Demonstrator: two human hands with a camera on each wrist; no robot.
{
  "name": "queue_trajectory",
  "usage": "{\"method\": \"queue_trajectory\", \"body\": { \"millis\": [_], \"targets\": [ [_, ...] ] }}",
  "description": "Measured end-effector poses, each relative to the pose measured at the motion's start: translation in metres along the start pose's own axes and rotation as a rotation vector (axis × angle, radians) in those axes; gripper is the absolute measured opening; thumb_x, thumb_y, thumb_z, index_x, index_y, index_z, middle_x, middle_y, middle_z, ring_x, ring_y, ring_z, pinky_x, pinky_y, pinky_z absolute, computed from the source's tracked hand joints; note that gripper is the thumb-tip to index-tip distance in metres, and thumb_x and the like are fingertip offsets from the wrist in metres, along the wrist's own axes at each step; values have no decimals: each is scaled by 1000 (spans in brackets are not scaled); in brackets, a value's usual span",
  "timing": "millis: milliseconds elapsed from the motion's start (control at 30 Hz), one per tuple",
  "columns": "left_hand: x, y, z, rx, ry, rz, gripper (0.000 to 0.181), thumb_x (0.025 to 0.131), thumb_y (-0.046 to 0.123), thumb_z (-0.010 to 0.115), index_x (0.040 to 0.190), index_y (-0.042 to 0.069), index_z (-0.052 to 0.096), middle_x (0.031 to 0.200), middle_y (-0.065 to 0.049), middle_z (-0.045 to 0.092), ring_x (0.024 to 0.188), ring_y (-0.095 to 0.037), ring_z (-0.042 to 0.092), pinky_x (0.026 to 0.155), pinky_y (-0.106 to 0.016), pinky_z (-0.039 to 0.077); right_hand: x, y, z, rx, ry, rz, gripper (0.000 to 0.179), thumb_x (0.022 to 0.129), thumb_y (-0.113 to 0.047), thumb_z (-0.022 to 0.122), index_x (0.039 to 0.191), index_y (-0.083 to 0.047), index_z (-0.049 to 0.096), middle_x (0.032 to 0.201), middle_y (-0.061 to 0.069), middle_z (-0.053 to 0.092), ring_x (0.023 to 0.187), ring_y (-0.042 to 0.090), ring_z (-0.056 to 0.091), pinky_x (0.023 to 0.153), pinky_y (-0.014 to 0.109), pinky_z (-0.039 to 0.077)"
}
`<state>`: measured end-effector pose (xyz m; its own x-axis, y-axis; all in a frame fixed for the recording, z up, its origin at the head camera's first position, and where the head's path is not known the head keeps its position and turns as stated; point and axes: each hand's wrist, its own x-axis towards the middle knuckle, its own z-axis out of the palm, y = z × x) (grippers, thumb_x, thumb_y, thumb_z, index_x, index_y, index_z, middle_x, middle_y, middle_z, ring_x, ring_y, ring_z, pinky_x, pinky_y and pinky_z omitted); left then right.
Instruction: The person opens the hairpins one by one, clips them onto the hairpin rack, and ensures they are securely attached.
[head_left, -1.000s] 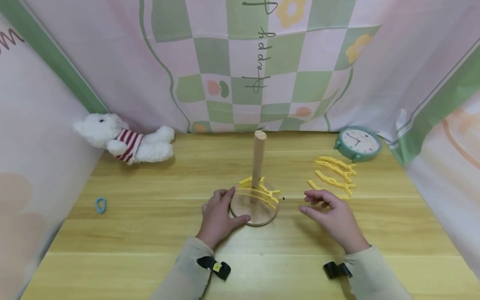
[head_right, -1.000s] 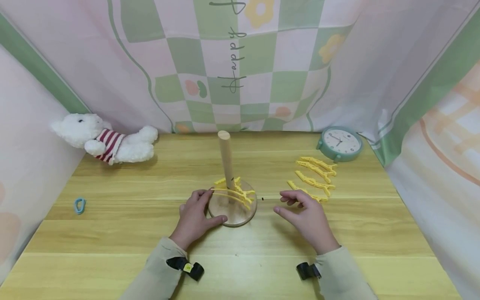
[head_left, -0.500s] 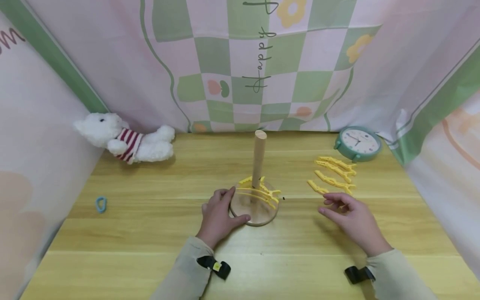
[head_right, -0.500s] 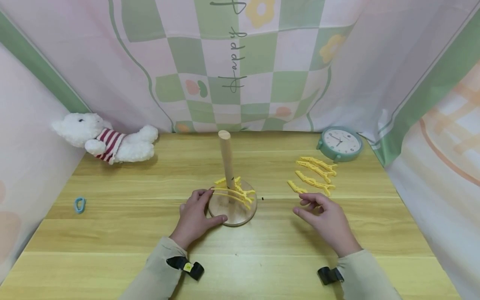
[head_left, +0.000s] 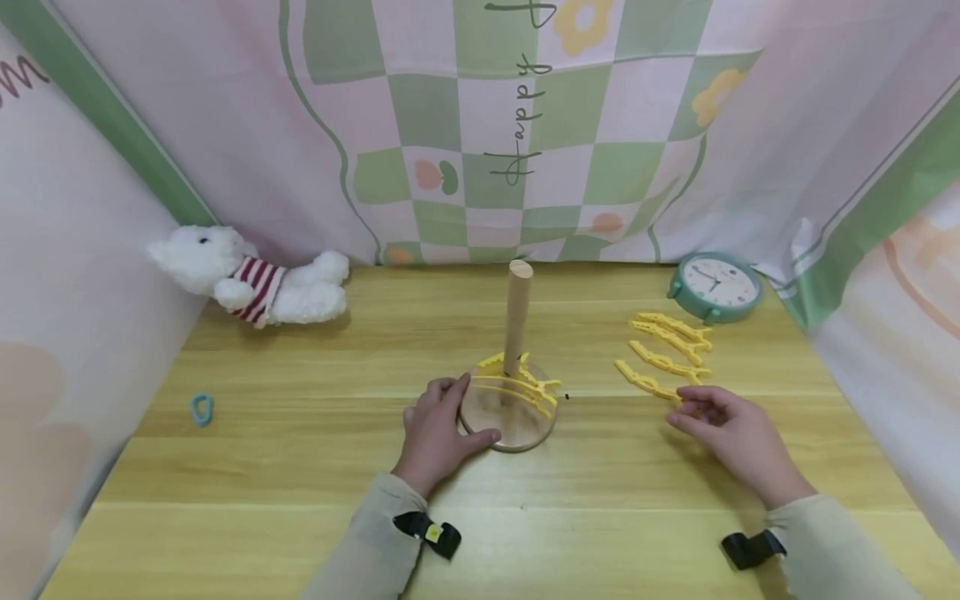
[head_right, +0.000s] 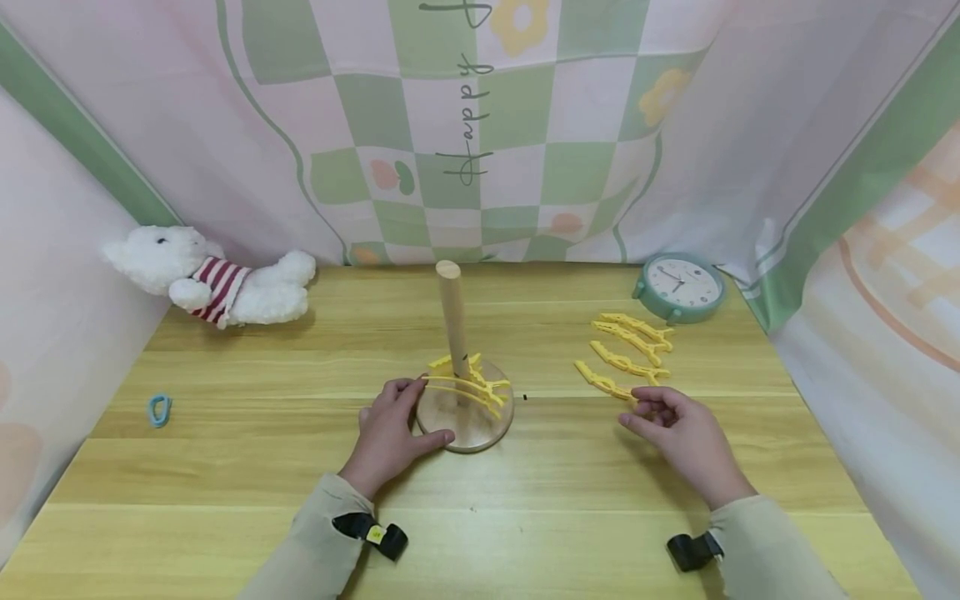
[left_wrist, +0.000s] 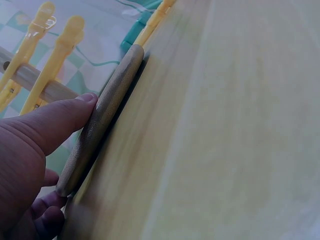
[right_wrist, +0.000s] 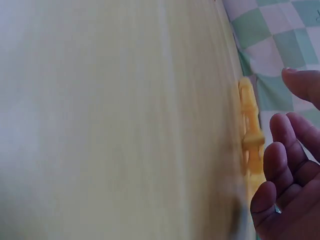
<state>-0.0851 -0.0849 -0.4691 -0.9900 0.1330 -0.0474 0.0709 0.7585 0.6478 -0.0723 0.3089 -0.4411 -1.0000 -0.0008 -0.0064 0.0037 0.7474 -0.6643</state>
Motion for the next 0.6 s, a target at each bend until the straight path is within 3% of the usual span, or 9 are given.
{"method": "queue_trajectory", "body": {
  "millis": [600],
  "targets": [
    [0,0,0,3,4,2,96,76,58,82,154,17,43,145,-11,45,127,-34,48,97,-49,27,15,20,-13,-62,-91,32,62,89,-41,76,128,5,60,102,11,70,80,7,61,68,20,48]
  ]
}}
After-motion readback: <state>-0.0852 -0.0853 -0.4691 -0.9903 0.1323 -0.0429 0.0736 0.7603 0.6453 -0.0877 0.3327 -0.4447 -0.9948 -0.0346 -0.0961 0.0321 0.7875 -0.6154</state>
